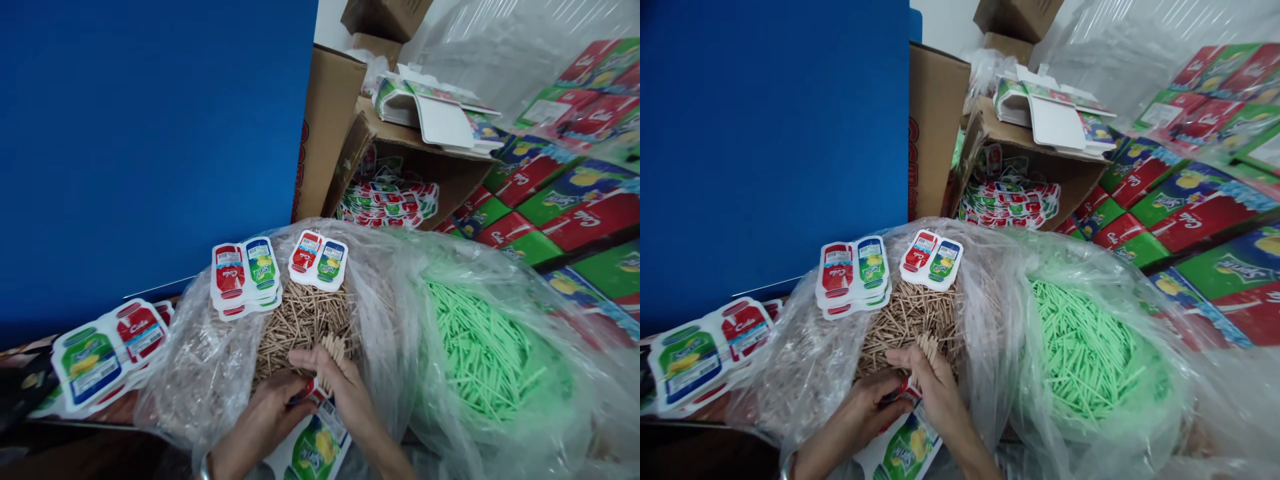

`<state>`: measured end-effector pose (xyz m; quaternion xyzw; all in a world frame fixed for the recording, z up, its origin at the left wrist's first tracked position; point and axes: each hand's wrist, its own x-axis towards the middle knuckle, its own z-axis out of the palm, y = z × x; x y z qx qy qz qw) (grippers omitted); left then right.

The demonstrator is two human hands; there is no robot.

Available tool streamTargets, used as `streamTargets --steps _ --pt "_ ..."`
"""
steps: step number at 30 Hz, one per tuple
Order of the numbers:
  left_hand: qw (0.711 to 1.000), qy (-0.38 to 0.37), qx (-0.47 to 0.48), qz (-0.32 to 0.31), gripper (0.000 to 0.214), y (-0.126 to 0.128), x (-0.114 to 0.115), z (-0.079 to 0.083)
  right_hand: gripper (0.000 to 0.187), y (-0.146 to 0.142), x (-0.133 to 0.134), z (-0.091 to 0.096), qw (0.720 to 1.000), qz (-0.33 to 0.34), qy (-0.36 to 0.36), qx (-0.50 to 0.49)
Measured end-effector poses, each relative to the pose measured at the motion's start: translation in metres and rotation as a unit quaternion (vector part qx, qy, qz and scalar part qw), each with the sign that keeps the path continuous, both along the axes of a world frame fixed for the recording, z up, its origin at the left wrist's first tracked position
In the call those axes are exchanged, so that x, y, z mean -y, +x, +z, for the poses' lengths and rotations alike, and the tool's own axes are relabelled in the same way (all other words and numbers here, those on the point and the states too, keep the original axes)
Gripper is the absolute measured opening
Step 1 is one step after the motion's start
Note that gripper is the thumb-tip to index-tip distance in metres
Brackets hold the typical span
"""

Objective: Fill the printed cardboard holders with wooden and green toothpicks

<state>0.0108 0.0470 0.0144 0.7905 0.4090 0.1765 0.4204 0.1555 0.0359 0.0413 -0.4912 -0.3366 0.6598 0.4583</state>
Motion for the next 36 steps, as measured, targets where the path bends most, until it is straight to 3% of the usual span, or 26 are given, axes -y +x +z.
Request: streamTargets --steps 3,7,13,16,25,31,34,36 --pt "0.993 -0.091 0.067 0.026 0.008 -0.002 0.001 -0.004 0.048 0.001 -0.001 -0.003 0.999 0.02 0.015 0.036" --pt "0.959 -0.229 0.157 0.05 0.017 -0.005 0.003 -0.009 0.054 0.008 0.002 -0.005 0.991 0.023 0.021 0.13" --pt "0.985 -0.162 0.056 0.0 0.01 -0.004 0.001 0.003 0.057 0.004 0.002 0.003 0.995 0.062 0.017 0.076" --pt "0.985 -0.163 0.053 -0.02 0.008 -0.006 0.001 0.005 0.06 0.001 0.001 0.007 0.995 0.084 0.007 0.044" --pt "0.917 -0.347 0.197 0.016 0.015 -0.009 0.006 -0.008 0.047 0.008 0.006 0.0 0.993 0.118 0.015 0.016" --pt "0.885 -0.393 0.249 0.022 0.031 -0.011 0.008 -0.013 0.031 0.022 0.01 -0.011 0.984 0.158 0.059 -0.064" --pt "0.897 -0.369 0.245 -0.001 0.034 -0.011 0.009 -0.01 0.028 0.025 0.01 -0.01 0.977 0.181 0.084 -0.068" --pt "0.926 -0.308 0.22 -0.006 0.032 -0.01 0.01 -0.007 0.024 0.024 0.01 -0.008 0.979 0.179 0.1 -0.017"
